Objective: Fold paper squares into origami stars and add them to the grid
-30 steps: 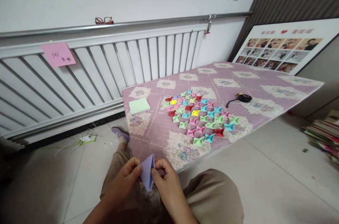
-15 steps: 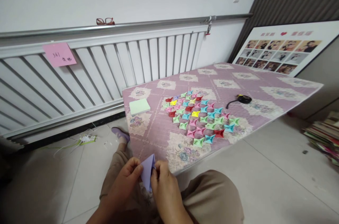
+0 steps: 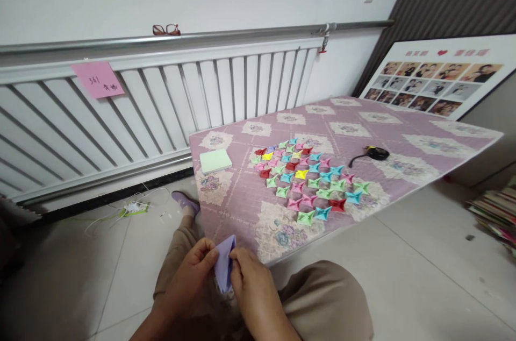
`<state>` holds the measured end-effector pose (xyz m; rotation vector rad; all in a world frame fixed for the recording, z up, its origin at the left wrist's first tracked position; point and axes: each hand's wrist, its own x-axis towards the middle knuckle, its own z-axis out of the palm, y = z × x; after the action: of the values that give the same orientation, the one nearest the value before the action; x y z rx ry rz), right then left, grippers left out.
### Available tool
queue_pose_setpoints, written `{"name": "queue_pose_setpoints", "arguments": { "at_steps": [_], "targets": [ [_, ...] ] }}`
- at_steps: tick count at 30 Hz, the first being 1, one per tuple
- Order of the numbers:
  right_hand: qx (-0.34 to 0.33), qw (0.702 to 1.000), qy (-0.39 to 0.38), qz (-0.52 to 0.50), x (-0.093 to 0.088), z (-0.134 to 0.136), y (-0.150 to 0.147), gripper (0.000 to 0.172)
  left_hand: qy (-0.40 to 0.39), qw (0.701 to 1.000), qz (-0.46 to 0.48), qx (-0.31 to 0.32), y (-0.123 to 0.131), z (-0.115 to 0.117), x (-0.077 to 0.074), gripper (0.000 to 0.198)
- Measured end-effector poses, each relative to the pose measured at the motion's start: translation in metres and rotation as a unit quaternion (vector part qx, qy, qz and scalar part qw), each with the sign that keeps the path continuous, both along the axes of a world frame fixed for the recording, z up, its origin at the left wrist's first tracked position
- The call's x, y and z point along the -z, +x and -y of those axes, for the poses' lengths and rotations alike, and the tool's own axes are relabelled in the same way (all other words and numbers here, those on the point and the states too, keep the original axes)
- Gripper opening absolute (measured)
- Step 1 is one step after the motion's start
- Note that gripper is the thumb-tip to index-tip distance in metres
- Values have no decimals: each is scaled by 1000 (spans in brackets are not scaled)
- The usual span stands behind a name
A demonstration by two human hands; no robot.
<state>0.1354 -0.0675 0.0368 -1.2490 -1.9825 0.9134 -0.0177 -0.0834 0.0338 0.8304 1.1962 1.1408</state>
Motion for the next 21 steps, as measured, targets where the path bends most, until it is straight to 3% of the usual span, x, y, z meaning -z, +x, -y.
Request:
{"name": "queue_pose_setpoints", "arguments": {
  "at_steps": [9,14,18,21],
  "targets": [
    [-103,987,38,114,-16,-5,6,32,-14,998,59,-8,-5,0,-1,39],
    [-157,968,58,186,-21,-10,8,24,-19,995,101,-12,-6,-1,0,39],
    [-179,964,62,188,-31,-13,14,19,32,997,-46,44,-12,2,-4,32],
    [-200,962,55,175,-39,-14,19,17,136,966,-191,109,-18,4,-14,37]
  ]
}}
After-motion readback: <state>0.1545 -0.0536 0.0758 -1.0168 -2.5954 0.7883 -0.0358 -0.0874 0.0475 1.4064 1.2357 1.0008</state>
